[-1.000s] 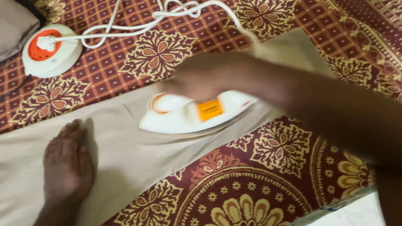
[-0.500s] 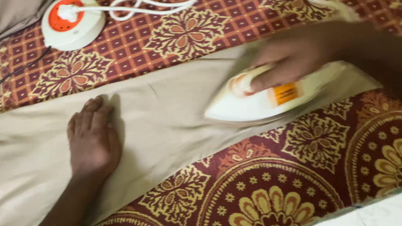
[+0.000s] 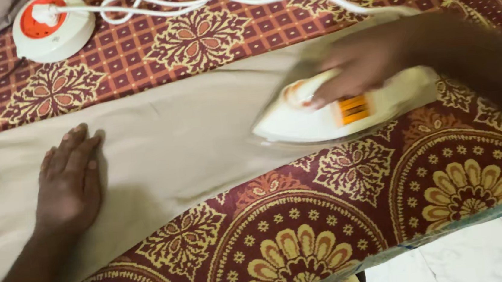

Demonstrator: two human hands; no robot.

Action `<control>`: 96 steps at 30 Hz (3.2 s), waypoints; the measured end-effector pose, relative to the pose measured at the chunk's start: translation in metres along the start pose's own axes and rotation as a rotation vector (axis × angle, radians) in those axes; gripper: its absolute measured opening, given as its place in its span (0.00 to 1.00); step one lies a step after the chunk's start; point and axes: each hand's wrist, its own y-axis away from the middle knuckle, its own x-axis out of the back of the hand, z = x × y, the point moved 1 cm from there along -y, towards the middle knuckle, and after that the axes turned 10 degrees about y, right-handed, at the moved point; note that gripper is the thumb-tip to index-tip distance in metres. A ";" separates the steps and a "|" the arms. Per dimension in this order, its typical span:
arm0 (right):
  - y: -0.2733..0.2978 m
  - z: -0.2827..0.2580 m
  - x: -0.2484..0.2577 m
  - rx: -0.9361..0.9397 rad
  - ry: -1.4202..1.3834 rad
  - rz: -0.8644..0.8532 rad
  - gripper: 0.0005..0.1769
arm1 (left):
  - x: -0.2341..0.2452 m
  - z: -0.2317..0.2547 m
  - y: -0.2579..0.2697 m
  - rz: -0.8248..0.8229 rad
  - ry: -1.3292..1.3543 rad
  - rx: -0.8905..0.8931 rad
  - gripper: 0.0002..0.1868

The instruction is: The person irons a pair of beige trousers laid out on a patterned bedsheet. They use a white electric iron to smooth the fabric, repeatedly moving the iron back and forth across the legs and waist area while holding the garment flat with the other hand.

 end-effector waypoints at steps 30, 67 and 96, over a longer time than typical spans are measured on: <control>0.012 -0.136 0.026 0.503 0.058 0.066 0.38 | 0.014 0.011 0.004 0.011 0.027 -0.009 0.25; 0.016 0.143 -0.191 0.022 -0.369 1.114 0.19 | -0.047 0.315 -0.153 -0.180 0.193 -0.639 0.24; 0.000 0.186 -0.184 0.126 -0.167 0.958 0.13 | -0.089 0.305 -0.214 -0.659 -0.230 -0.425 0.25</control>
